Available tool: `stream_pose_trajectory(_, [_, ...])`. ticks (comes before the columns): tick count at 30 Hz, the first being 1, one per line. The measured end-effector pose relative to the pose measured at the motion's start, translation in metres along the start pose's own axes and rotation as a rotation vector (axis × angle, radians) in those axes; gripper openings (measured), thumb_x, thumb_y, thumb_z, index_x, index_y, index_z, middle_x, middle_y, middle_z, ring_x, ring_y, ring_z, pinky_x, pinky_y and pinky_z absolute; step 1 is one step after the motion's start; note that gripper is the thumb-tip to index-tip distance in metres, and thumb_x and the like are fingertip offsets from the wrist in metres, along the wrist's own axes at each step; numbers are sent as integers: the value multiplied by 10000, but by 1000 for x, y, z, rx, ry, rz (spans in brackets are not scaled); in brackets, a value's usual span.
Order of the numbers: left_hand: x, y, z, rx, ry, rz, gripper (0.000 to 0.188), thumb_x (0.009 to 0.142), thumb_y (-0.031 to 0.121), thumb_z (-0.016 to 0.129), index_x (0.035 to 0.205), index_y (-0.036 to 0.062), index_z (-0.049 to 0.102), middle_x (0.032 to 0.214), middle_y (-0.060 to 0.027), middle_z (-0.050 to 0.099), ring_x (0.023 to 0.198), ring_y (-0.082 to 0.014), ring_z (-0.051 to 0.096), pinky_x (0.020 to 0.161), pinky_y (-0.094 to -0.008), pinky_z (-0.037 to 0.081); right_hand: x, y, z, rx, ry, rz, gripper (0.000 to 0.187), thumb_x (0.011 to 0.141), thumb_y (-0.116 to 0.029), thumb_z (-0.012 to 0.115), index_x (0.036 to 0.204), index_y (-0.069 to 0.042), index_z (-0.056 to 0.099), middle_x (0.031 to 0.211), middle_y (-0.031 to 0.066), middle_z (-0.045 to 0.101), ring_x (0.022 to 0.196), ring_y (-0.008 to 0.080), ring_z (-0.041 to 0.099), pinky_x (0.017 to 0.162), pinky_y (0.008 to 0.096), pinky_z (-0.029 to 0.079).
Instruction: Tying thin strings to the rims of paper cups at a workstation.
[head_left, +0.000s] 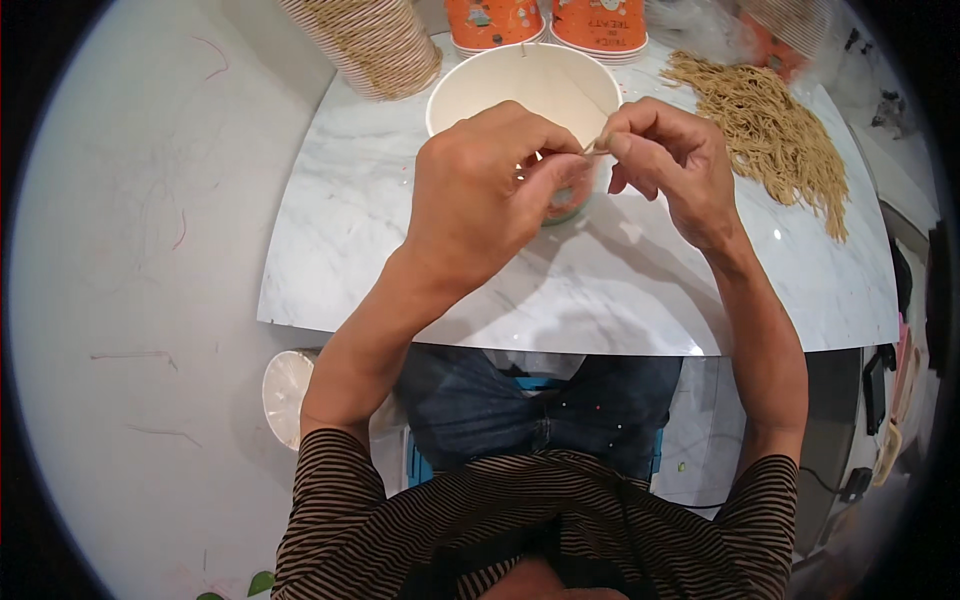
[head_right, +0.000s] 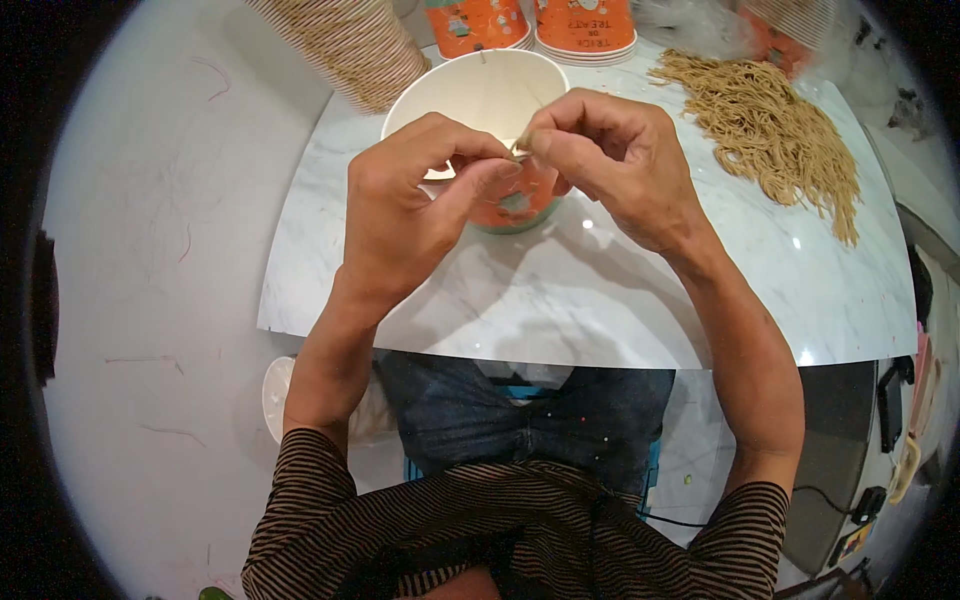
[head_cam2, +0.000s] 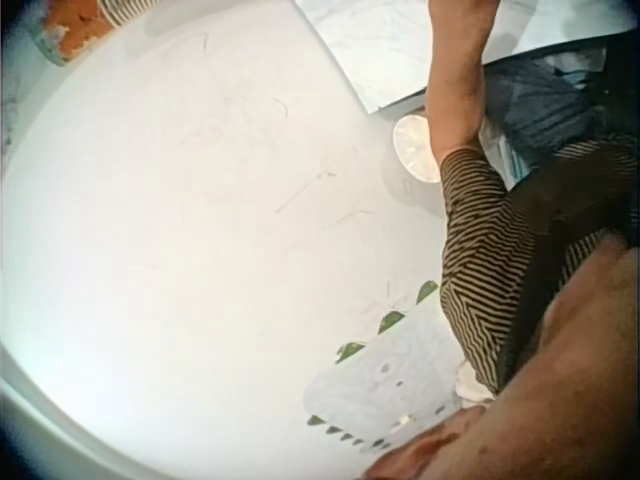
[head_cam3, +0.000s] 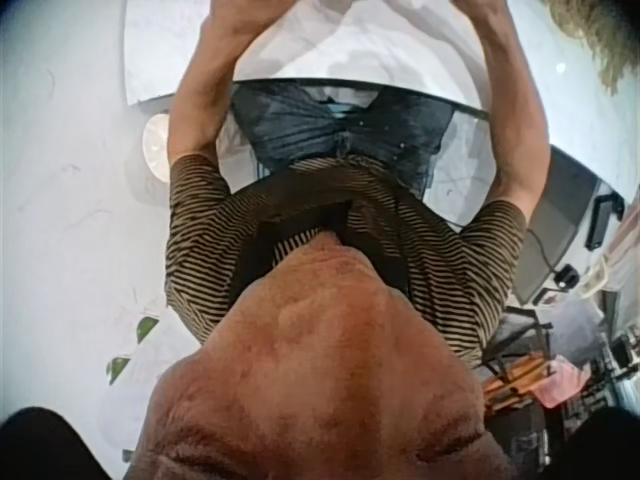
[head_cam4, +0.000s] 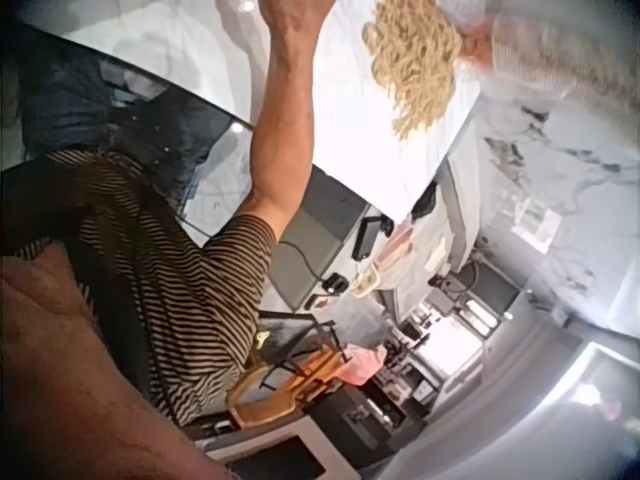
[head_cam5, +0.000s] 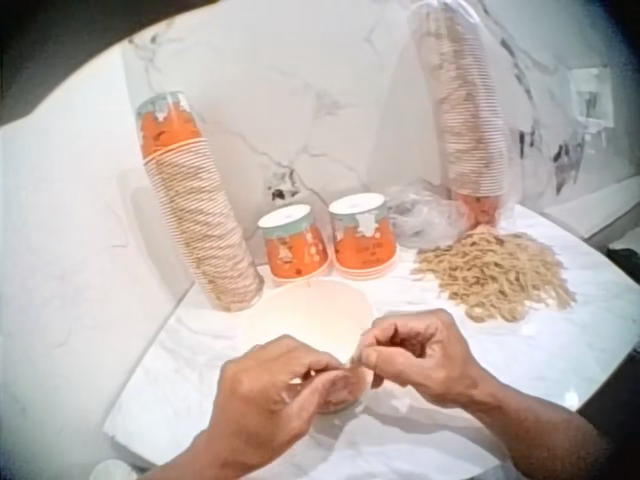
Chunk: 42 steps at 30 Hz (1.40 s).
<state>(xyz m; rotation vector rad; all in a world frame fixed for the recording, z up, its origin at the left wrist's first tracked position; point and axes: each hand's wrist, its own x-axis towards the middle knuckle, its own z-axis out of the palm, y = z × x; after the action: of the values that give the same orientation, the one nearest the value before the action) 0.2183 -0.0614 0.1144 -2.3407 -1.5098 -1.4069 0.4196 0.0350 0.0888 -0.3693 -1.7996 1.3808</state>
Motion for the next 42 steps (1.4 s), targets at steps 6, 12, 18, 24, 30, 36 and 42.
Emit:
stream_pose_trajectory(6, [5, 6, -12, -221, -112, -294, 96, 948, 51, 719, 1003, -21, 753, 888, -55, 750, 795, -109, 683, 730, -253, 552, 4, 5, -4, -35, 69, -75, 162, 963, -94, 707, 1083, 13, 721, 861, 8, 698, 765, 52, 627, 680, 225, 514])
stream_pose_trajectory(12, [11, -6, -25, -321, -172, -351, 190, 1012, 85, 602, 1102, -38, 717, 851, -88, 733, 792, -133, 679, 728, -281, 552, 6, 14, -1, -172, 99, -121, 143, 963, -103, 731, 1049, 10, 744, 830, -17, 689, 707, 32, 574, 647, 210, 488])
stream_pose_trajectory(18, [8, -8, -34, -347, -239, -371, 216, 1013, 48, 551, 1174, -32, 672, 930, -100, 738, 878, -145, 683, 802, -290, 546, 8, 18, -2, -174, 123, -97, 146, 972, -125, 728, 1029, 7, 754, 840, -19, 693, 712, 34, 573, 647, 213, 498])
stream_pose_trajectory(24, [6, -6, -42, -181, -382, -244, 293, 956, 39, 674, 1245, -11, 667, 1031, -73, 738, 996, -148, 694, 901, -290, 536, 8, 18, 0, -181, 144, -127, 149, 981, -138, 726, 1043, -4, 751, 873, -17, 706, 751, 35, 585, 642, 220, 503])
stream_pose_trajectory(30, [4, -3, -37, -162, -305, -291, 299, 890, 62, 756, 1182, 18, 705, 1006, -52, 734, 969, -139, 691, 881, -287, 535, 8, 18, 1, -174, 151, -144, 151, 983, -148, 728, 1050, -14, 743, 876, -16, 706, 754, 39, 590, 654, 219, 507])
stream_pose_trajectory(36, [6, 4, -32, -144, -264, -342, 255, 885, 111, 791, 1118, 27, 730, 853, 2, 692, 804, -80, 620, 817, -264, 511, 6, 14, 4, -226, 126, -166, 133, 956, -106, 751, 1050, -12, 741, 786, -38, 643, 691, 24, 531, 618, 203, 435])
stream_pose_trajectory(42, [-2, -3, -18, 8, -178, -250, 323, 841, 152, 865, 1098, 16, 724, 787, -16, 674, 727, -89, 608, 726, -271, 522, 5, 13, 7, -303, 152, -166, 146, 924, -87, 787, 1039, -10, 741, 665, -97, 437, 617, 14, 353, 567, 214, 298])
